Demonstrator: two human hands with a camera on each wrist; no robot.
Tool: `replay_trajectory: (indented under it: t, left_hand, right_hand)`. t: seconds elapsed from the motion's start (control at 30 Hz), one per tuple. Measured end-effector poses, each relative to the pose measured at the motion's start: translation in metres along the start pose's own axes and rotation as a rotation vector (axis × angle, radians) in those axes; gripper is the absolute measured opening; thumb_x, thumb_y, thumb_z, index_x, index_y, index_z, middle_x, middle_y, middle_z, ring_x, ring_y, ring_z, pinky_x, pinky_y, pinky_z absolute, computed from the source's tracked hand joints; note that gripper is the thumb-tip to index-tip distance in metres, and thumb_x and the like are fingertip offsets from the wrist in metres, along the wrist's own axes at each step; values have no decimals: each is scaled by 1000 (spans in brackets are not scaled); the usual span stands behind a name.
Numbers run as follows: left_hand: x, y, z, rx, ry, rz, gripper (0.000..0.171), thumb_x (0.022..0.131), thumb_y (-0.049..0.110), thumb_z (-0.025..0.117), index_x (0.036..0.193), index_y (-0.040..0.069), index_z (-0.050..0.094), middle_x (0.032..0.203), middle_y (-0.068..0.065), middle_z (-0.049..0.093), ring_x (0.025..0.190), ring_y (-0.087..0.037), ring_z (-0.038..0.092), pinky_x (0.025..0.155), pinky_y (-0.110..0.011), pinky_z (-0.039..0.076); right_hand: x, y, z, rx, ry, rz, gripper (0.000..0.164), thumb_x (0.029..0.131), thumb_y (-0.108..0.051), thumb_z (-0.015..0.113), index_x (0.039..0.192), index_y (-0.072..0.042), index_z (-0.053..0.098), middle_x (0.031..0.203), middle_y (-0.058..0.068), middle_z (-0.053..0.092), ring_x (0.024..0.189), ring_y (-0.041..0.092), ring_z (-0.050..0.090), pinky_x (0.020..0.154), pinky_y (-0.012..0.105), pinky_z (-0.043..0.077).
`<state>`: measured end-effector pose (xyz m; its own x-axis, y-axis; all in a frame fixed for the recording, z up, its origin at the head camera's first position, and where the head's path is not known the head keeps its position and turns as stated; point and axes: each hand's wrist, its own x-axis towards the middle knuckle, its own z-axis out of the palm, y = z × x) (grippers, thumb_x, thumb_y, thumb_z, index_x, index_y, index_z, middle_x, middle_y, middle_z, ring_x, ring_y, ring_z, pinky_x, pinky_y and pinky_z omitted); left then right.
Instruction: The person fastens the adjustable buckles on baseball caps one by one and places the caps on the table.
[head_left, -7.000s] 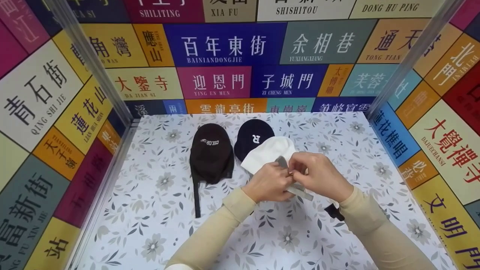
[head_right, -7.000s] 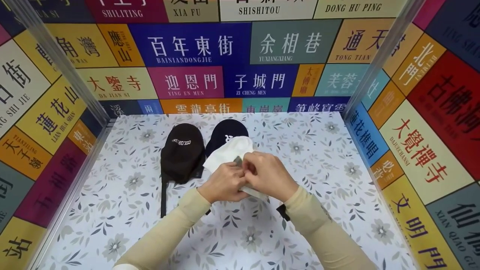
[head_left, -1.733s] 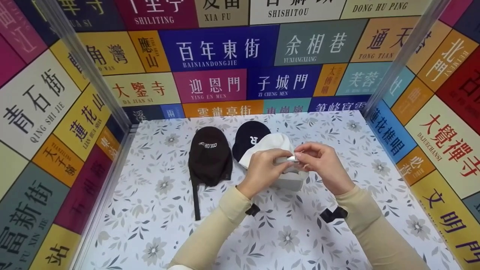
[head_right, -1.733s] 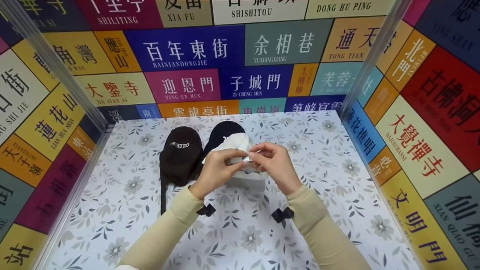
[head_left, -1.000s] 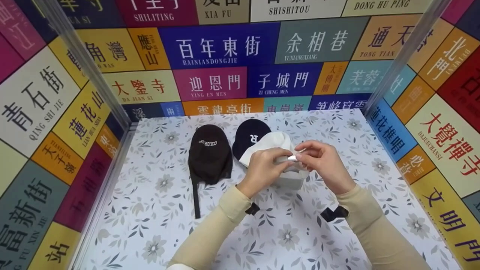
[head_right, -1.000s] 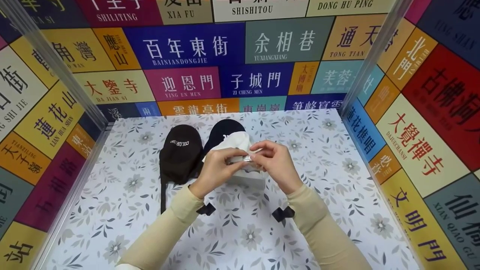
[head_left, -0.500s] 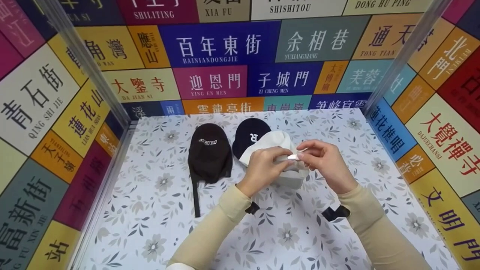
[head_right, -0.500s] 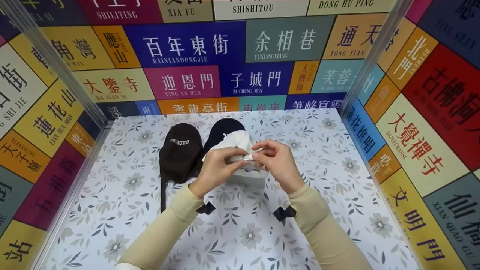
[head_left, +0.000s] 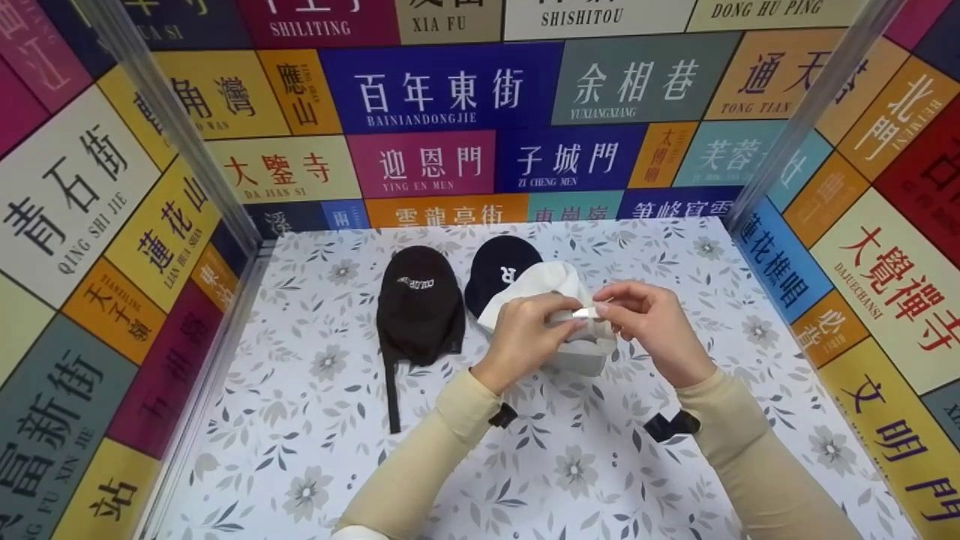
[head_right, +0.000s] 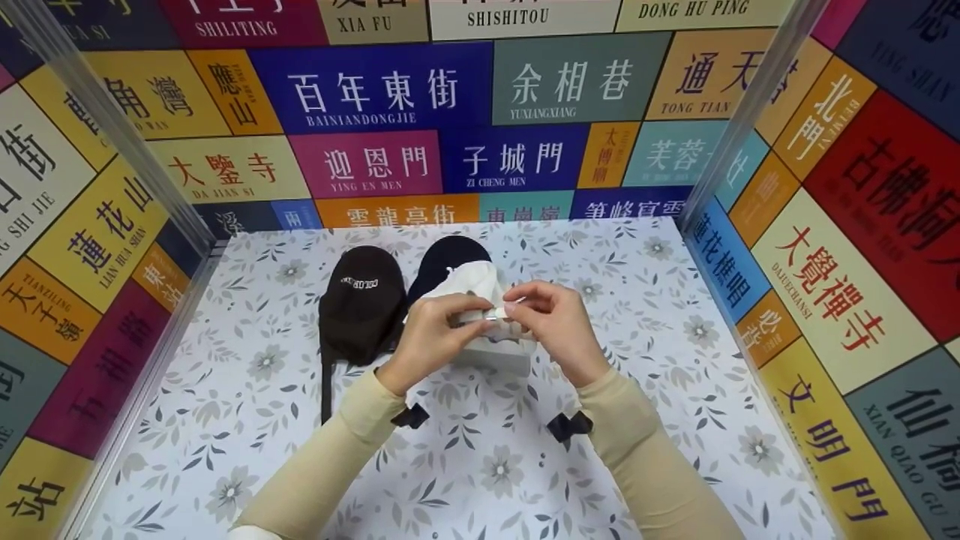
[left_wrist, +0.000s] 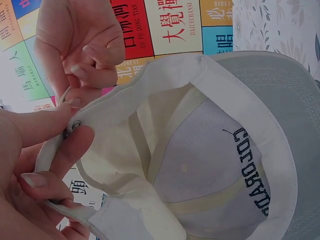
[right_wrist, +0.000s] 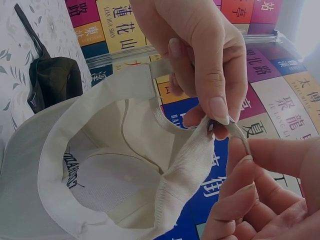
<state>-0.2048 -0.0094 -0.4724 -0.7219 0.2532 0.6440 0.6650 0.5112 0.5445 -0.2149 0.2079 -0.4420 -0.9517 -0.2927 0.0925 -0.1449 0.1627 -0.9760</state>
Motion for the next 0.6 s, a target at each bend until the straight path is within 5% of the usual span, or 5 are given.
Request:
replay_trajectory:
  t: [0.23, 0.6]
  left_hand:
    - [0, 1, 0, 12, 10, 9, 17, 88, 25, 80, 102, 16, 79, 97, 10, 74, 85, 0, 67, 76, -18, 50]
    - [-1, -1, 0, 22, 13, 10, 18, 87, 27, 80, 102, 17, 79, 98, 10, 74, 87, -1, 68, 77, -17, 49]
  right_hand:
    - [2, 1, 8, -36, -55, 70, 31, 96, -29, 70, 104, 1, 73, 84, 13, 67, 65, 16, 52, 50, 23, 39]
    - [3, 4, 15, 0, -42, 39, 32, 95, -26, 71, 91, 6, 69, 73, 8, 61, 55, 12, 43, 50, 24, 35]
